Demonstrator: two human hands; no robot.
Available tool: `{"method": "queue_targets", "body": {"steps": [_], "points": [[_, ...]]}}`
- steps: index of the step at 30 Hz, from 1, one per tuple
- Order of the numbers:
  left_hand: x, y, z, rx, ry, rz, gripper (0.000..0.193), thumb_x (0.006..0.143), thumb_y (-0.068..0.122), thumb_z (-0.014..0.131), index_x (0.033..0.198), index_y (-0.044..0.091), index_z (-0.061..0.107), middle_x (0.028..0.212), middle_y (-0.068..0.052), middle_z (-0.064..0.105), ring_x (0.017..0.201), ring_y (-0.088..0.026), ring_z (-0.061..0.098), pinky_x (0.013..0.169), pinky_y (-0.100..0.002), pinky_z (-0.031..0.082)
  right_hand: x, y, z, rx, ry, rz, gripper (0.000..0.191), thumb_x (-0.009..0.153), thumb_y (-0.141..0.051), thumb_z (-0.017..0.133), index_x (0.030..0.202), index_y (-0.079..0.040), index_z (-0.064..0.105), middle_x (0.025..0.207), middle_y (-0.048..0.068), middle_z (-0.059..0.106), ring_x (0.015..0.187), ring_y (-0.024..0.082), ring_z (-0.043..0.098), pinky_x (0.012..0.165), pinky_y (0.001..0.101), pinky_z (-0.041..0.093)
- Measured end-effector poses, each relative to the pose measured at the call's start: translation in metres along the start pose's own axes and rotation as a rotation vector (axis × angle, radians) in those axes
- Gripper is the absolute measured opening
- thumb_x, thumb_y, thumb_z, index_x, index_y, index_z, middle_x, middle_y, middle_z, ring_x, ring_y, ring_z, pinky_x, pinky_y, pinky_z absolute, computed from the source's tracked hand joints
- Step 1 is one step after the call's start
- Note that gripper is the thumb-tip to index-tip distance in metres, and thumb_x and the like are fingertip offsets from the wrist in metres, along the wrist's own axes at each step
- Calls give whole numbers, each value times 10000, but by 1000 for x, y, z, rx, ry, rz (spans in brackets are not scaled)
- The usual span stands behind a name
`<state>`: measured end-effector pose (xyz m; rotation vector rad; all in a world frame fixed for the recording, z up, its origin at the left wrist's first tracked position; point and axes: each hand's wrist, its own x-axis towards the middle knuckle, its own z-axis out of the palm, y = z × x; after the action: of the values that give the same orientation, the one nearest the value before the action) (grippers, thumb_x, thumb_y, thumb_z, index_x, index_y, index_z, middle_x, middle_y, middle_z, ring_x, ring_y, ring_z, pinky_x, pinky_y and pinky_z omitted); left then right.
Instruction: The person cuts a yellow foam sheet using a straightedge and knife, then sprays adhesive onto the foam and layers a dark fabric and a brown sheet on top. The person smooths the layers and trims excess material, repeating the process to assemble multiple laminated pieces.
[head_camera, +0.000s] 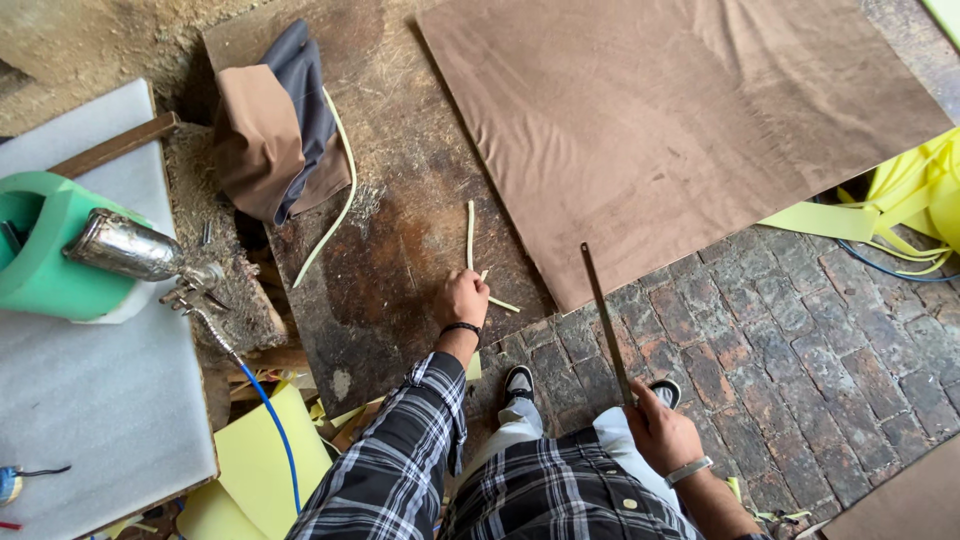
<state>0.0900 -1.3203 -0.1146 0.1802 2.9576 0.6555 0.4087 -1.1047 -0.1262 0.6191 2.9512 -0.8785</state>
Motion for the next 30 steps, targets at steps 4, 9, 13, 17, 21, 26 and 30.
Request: {"method": "queue_targets", "body": {"steps": [4, 9, 13, 17, 21, 26, 30], "points": [[-1, 7, -4, -73, -56, -109, 106, 844, 262, 741, 895, 169, 751, 1038, -81, 737, 930, -307, 727, 786, -437, 593, 0, 19, -12, 59, -29, 100, 437, 895, -274, 662, 1313, -187, 571, 779, 84, 755, 683, 327, 729, 606, 457, 574], [-2, 25, -8, -48, -67, -244, 431, 798, 220, 778, 1202, 173, 635, 1022, -127, 744, 916, -357, 724, 774, -486, 580, 8, 42, -41, 151, -19, 180, 421, 893, -246, 667, 1298, -166, 589, 737, 88, 730, 671, 313, 724, 605, 452, 558], [-10, 49, -2, -55, -32, -268, 292, 749, 226, 818, 1028, 168, 751, 960, -100, 766, 896, -296, 740, 794, -429, 588, 16, 79, -76, 213, 15, 188, 416, 885, -235, 677, 1287, -157, 602, 724, 92, 721, 664, 315, 716, 604, 446, 554], [-25, 108, 16, -307, -21, -213, 175, 733, 225, 803, 884, 140, 778, 840, -56, 788, 798, -209, 767, 746, -363, 599, 28, 134, -113, 271, 39, 199, 442, 883, -231, 677, 1308, -147, 588, 700, 96, 723, 660, 299, 726, 620, 430, 551], [-40, 205, 56, -382, -177, -59, 106, 763, 218, 781, 838, 145, 796, 814, -22, 789, 752, -159, 741, 712, -316, 590, 50, 189, -152, 313, 46, 244, 450, 898, -221, 666, 1336, -152, 585, 754, 102, 751, 681, 283, 748, 623, 411, 562], [-73, 332, 117, -475, -519, 247, 169, 786, 219, 748, 923, 130, 791, 926, -64, 806, 848, -168, 761, 776, -328, 614, 76, 229, -193, 447, 61, 259, 467, 913, -201, 676, 1361, -125, 569, 779, 112, 769, 679, 214, 762, 652, 352, 581], [-82, 388, 135, -81, -470, 394, 315, 851, 217, 662, 1145, 185, 770, 1065, -162, 750, 959, -326, 716, 854, -433, 577, 90, 240, -210, 476, 75, 288, 482, 923, -196, 673, 1387, -123, 566, 775, 118, 770, 680, 180, 745, 673, 330, 576]]}}
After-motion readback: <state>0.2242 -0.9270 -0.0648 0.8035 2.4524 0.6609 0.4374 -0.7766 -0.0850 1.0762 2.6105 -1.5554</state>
